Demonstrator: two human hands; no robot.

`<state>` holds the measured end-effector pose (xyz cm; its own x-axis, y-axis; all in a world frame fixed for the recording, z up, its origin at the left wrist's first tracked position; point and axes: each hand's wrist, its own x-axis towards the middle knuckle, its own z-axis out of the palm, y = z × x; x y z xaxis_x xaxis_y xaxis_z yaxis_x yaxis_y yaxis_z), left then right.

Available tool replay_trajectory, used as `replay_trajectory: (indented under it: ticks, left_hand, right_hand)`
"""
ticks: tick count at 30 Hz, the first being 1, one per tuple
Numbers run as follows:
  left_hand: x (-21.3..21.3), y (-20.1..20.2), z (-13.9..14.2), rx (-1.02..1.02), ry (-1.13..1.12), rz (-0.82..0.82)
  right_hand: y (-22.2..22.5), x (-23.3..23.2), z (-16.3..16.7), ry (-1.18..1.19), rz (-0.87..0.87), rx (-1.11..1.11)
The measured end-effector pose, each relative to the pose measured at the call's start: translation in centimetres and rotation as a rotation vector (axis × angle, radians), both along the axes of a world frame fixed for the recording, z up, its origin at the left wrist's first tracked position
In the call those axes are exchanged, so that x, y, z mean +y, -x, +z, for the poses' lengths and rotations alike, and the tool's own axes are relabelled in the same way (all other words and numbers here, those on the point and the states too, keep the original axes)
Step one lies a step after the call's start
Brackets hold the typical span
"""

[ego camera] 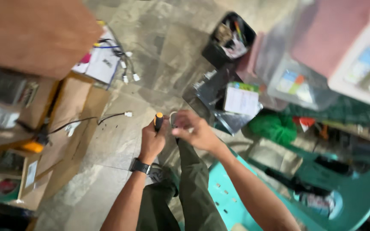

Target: The person solders a component on an electronic device resting on a cardboard box on the floor, then carries the device to a work desk, connects it to a computer setup, unplugs and rearranges cables, and uses a screwdriver and pliers on the device and a power strip.

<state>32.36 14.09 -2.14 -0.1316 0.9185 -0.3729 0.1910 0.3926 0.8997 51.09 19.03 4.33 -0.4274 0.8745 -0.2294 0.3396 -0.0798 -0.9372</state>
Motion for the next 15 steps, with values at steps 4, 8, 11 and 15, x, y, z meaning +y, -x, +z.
replay_trajectory:
  ticks: [4, 8, 11, 15]
  left_hand:
    - [1.5, -4.9, -3.0, -0.22, -0.064, -0.07]
    - [4.0, -9.1, -5.9, -0.174, 0.012, -0.135]
    - [6.1, -12.8, -7.5, -0.198, 0.228, -0.163]
    - [9.1, -18.3, -9.3, -0.204, 0.009, -0.112]
  right_hand:
    - [-8.0, -1.7, -4.5, 0.04, -0.297, -0.213]
    - [-16.0, -2.8, -9.4, 0.123, -0.701, -0.189]
    - [-20.7, -3.2, -12.1, 0.27, -0.948, -0.207]
    - [-23.4, -1.9, -15.0, 0.383, -1.117, -0.149]
